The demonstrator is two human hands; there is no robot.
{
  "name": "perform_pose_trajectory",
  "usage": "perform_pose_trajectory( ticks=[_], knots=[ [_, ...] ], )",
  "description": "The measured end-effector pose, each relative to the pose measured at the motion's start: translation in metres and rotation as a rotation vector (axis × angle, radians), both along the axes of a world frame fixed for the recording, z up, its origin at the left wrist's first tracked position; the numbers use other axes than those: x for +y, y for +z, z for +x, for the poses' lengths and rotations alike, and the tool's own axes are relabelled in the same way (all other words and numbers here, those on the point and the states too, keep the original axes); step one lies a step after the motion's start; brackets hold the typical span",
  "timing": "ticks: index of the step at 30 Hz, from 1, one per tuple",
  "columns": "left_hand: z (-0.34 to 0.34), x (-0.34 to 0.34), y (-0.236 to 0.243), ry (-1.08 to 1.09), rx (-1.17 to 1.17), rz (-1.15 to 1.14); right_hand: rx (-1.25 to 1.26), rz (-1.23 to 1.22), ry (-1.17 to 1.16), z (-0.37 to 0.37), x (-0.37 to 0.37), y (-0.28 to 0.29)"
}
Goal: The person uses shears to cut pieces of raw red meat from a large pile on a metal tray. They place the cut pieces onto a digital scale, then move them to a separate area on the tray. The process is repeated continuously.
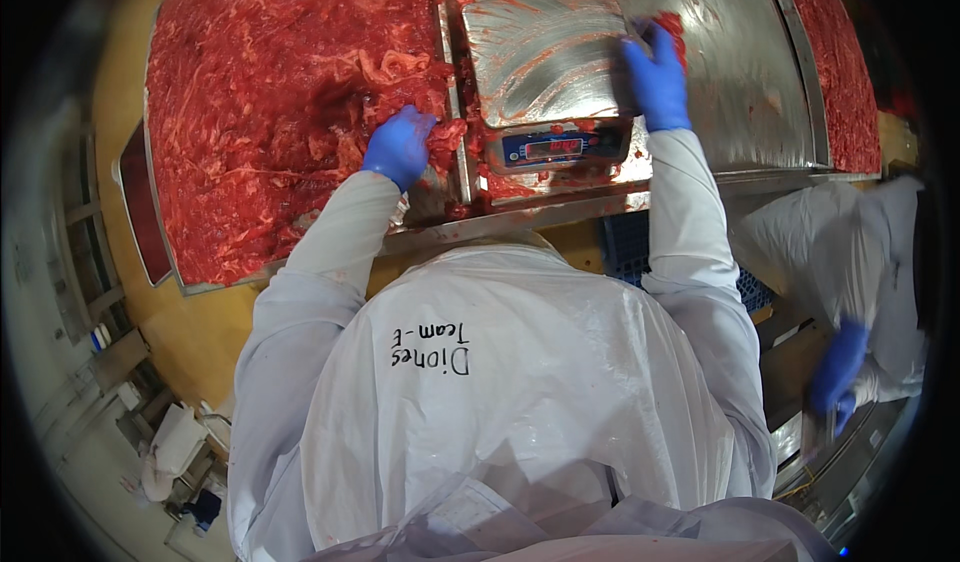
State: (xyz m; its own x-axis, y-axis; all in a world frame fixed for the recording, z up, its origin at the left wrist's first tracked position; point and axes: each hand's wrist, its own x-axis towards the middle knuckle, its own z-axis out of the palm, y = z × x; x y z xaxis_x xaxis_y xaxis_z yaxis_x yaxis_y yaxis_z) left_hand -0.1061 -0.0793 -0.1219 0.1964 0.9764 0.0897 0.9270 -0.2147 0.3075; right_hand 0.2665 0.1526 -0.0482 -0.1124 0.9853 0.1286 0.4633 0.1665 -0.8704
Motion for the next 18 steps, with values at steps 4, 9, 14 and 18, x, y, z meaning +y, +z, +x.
perform_pose_trajectory(
  ticks=[4,9,14,18],
  knots=[
    [0.000,0.029,0.030,0.044,-0.093,-0.230,0.327,-0.130,-0.210,0.083,-0.040,-0.067],
    [-0.001,0.062,0.114,0.126,-0.441,-0.338,0.026,-0.200,-0.136,0.095,-0.136,-0.073],
    [0.035,0.106,0.220,0.089,-0.601,-0.315,0.149,-0.179,-0.137,0.095,-0.138,-0.082],
    [0.095,0.127,0.279,-0.099,-1.298,-0.374,0.187,-0.204,-0.140,0.099,-0.140,-0.085]
  ],
)
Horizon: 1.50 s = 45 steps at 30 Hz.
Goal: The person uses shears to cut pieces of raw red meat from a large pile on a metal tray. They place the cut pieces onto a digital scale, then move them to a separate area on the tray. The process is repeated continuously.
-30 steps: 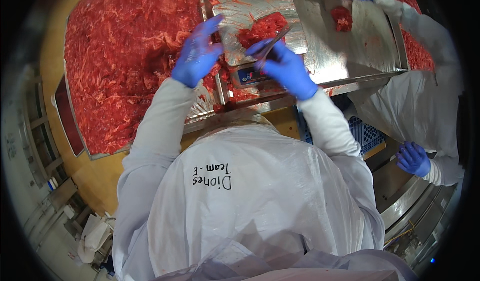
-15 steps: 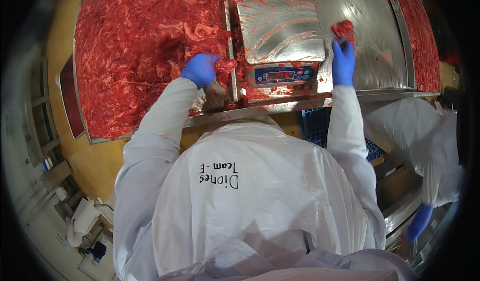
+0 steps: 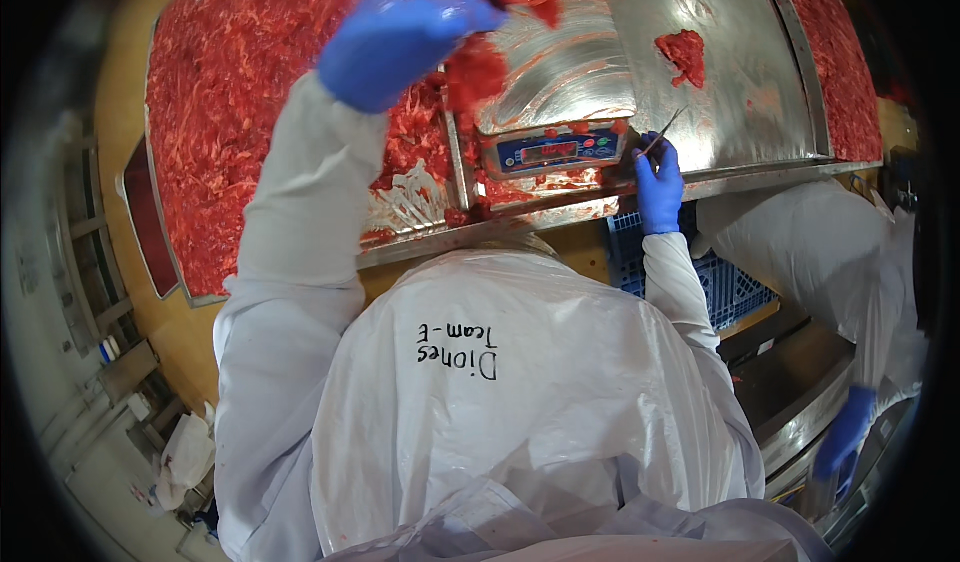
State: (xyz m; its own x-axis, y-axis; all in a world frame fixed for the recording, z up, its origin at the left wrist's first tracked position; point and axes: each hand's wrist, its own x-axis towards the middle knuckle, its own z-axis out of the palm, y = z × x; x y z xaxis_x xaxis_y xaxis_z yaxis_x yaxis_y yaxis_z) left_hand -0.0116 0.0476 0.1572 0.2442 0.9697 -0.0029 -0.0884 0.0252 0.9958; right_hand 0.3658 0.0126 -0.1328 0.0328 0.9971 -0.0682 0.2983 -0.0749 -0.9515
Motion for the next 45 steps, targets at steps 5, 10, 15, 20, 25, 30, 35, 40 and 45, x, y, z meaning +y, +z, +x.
perform_pose_trajectory(
  ticks=[5,10,15,20,25,30,35,40,45],
  knots=[
    [0.016,0.013,-0.092,-0.063,0.867,0.371,-0.014,0.040,0.004,0.001,0.001,0.007],
    [-0.065,-0.057,-0.168,0.093,1.150,0.372,0.003,-0.117,0.060,0.001,-0.042,0.067],
    [-0.051,-0.156,-0.253,-0.070,1.140,0.122,-0.028,-0.198,0.246,0.002,-0.055,0.083],
    [-0.060,-0.113,-0.155,-0.071,0.678,-0.260,-0.090,-0.245,0.534,0.004,-0.042,0.105],
    [-0.048,-0.072,-0.066,0.129,0.137,-0.268,0.167,-0.327,0.502,-0.042,-0.023,0.135],
    [-0.078,-0.055,-0.147,0.370,1.149,0.338,0.470,-0.410,0.510,-0.057,-0.008,0.132],
    [0.036,-0.059,-0.141,0.054,1.052,0.455,0.480,-0.337,0.588,-0.093,0.021,0.147],
    [0.035,-0.049,-0.160,0.143,1.043,0.526,0.204,0.138,0.276,-0.120,0.116,0.153],
    [0.002,-0.065,-0.162,0.464,0.898,0.407,-0.568,0.159,0.446,-0.186,0.143,0.145]
  ],
)
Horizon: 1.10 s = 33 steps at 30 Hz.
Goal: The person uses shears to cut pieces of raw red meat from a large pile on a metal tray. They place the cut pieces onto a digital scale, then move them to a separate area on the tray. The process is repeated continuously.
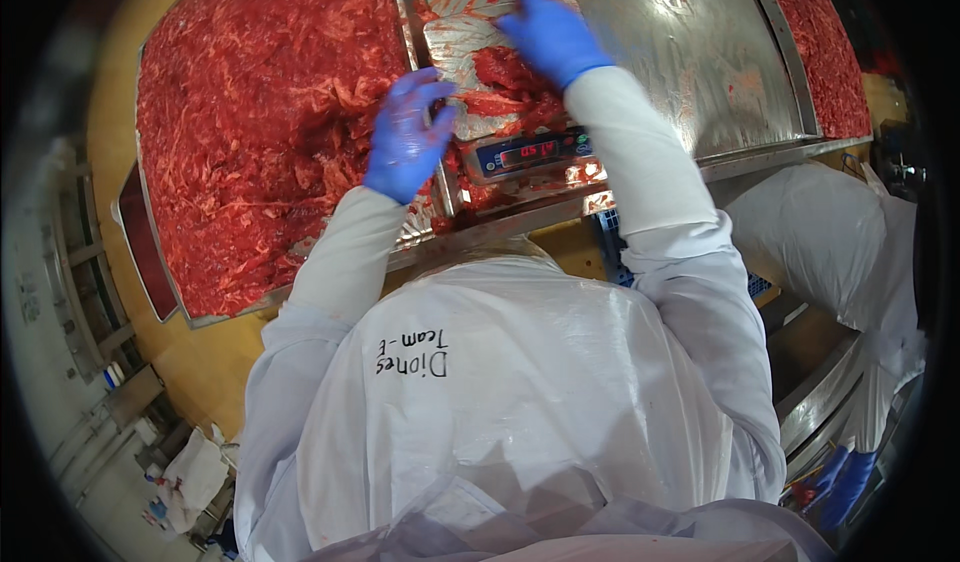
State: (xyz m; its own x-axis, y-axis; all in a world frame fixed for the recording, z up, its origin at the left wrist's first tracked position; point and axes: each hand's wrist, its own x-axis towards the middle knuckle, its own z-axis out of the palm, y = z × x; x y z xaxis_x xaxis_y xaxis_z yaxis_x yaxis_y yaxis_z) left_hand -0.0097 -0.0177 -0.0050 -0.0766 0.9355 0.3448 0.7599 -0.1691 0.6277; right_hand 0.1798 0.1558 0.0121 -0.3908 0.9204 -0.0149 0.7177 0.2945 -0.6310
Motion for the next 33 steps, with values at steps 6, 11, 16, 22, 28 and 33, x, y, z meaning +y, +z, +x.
perform_pose_trajectory(
  ticks=[6,11,16,22,28,33],
  knots=[
    [-0.160,-0.075,-0.098,0.513,-0.584,-0.386,0.101,-0.268,0.588,-0.093,-0.143,0.006],
    [-0.172,-0.129,-0.106,0.561,-0.596,-0.499,0.275,-0.511,0.885,-0.015,-0.180,-0.056],
    [-0.143,-0.108,-0.081,0.622,-0.463,-0.352,0.460,-0.803,0.395,0.131,-0.166,-0.074],
    [0.020,0.019,-0.006,0.135,0.085,-0.175,0.654,-0.810,0.367,0.136,-0.082,-0.021],
    [0.034,0.037,0.009,-0.265,-0.773,-0.300,0.963,-0.665,0.063,0.061,-0.101,-0.018],
    [-0.042,0.028,-0.003,0.073,-0.530,-0.364,0.489,-0.009,0.679,0.011,-0.159,-0.005]
  ],
)
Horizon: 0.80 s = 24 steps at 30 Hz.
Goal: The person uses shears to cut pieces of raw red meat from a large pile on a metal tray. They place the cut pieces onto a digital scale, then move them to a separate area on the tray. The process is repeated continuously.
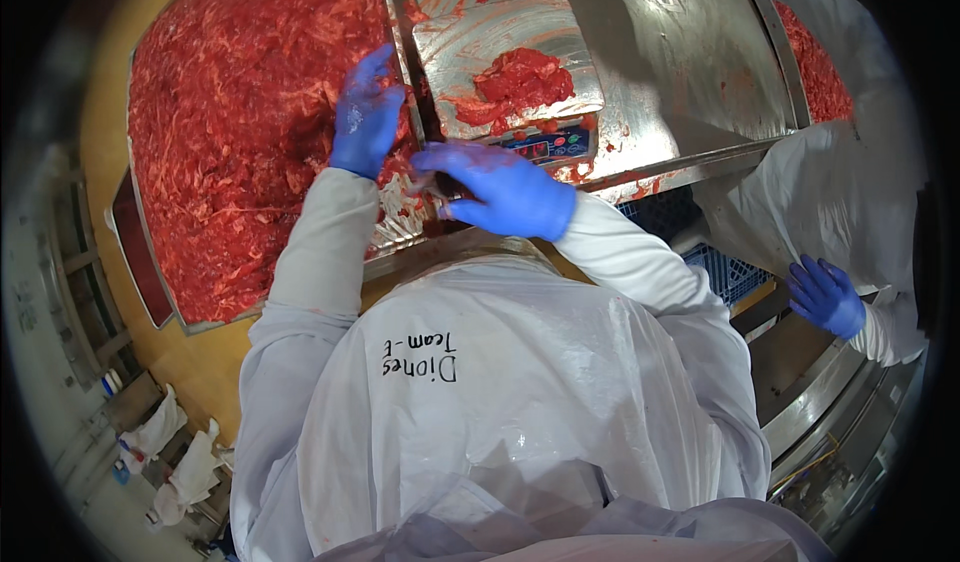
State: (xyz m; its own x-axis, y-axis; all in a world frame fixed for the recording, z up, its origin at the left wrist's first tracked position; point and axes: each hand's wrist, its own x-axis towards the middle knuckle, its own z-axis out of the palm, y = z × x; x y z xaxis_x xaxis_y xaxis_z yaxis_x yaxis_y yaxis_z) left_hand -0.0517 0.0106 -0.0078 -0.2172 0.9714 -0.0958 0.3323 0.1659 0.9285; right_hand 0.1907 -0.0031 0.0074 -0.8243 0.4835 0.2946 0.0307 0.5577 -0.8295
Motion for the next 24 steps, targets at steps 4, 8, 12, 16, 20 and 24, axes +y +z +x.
perform_pose_trajectory(
  ticks=[4,8,12,16,20,24],
  knots=[
    [-0.056,-0.006,-0.034,-0.185,0.760,-0.206,-0.206,0.070,-0.290,-0.013,0.067,-0.037],
    [-0.045,-0.041,-0.055,-0.411,0.934,-0.280,-0.169,0.108,-0.737,0.034,0.145,-0.054],
    [-0.048,-0.092,-0.093,-0.438,0.887,-0.089,-0.054,-0.046,-0.951,0.082,0.135,-0.059],
    [-0.032,-0.123,-0.086,-0.494,0.843,-0.222,0.164,-0.412,-1.083,0.132,0.086,-0.114],
    [-0.037,-0.088,-0.055,-0.417,0.311,-0.163,0.212,-0.524,-1.026,0.150,0.033,-0.130],
    [-0.018,-0.027,0.059,-0.429,-0.050,-0.221,0.056,-0.504,-1.007,0.142,0.007,-0.107]
  ],
)
